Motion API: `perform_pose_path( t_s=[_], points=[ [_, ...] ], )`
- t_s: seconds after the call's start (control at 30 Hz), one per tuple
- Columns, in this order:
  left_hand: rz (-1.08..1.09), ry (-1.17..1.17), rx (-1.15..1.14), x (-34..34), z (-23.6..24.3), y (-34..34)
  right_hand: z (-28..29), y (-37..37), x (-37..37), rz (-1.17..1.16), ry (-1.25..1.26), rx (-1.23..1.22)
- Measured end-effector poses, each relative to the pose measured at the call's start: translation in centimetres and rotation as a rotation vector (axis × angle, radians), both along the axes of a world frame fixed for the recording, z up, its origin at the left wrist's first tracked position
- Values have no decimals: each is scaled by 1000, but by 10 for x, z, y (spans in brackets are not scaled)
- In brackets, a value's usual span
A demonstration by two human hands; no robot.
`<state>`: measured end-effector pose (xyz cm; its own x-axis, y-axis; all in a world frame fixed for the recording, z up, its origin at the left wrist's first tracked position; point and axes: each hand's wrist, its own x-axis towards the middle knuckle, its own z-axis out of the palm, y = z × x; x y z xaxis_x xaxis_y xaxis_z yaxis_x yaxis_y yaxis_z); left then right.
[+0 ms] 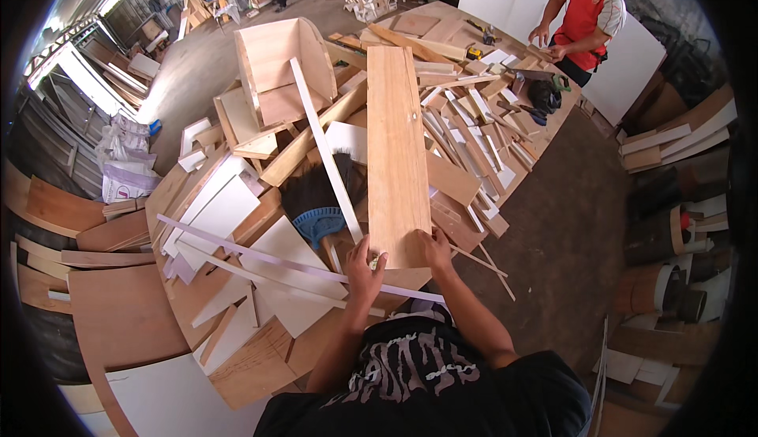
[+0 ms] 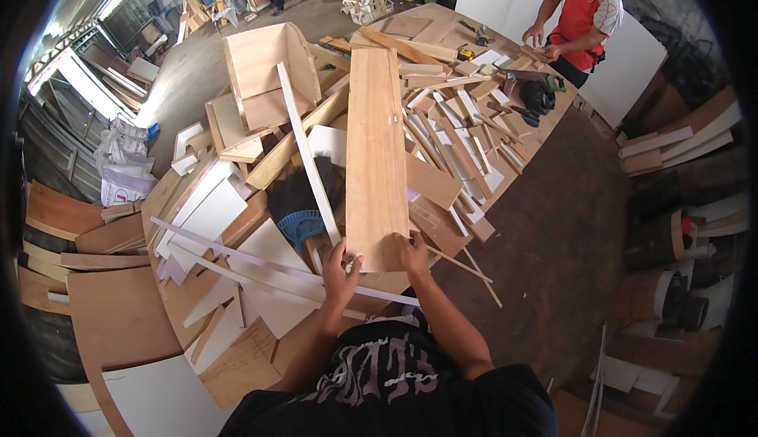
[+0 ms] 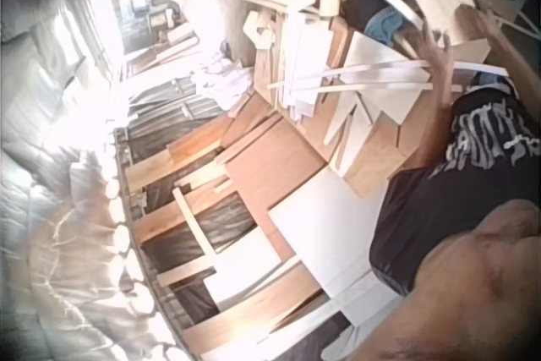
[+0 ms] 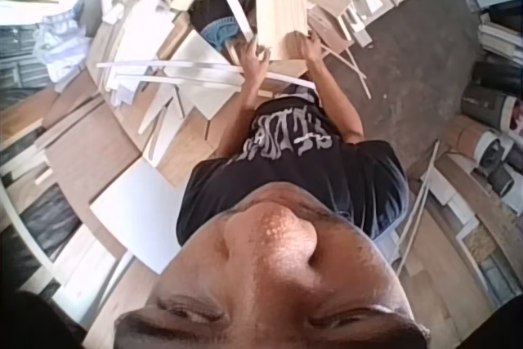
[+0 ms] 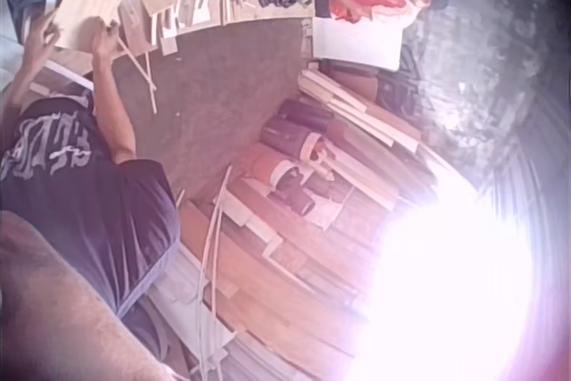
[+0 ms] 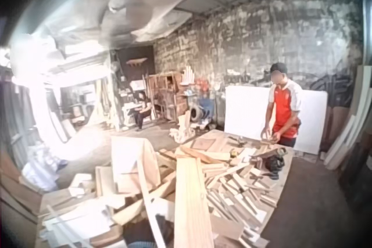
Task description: The person saws a wooden board with a handsaw, marks wood pieces using a blade, and handles and aligns various wooden boards and strips on a workbench.
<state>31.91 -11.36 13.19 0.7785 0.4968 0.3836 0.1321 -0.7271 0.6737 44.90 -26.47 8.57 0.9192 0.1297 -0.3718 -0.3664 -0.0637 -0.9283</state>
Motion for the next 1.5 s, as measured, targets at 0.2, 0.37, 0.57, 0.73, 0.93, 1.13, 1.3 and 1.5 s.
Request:
perform_pose_path(
  t_s=[0.2,0.37,0.57,0.73,0.93,1.13,1.3,1.5],
  points=[
    [-6,30,-172,-9,-1,-2,7,-6,-22,103,-14,-94],
    [-33,-28,-161,-20,2,-4,8,-10,-34,45,-126,-64],
    [-98,-73,-250,-43,13,-3,6,-26,-60,54,-329,-255],
    [-37,-47,-354,-79,11,11,35,-31,-107,75,-445,-404],
    [23,-86,-471,-126,0,26,65,-22,-159,117,-650,-460],
    [75,-12,-529,-180,-20,23,51,-12,-207,320,-531,-319],
    [141,2,-576,-214,-26,15,25,-8,-215,550,-461,-358],
    [280,29,-603,-252,-54,4,-18,26,-223,831,-769,-528]
  ],
)
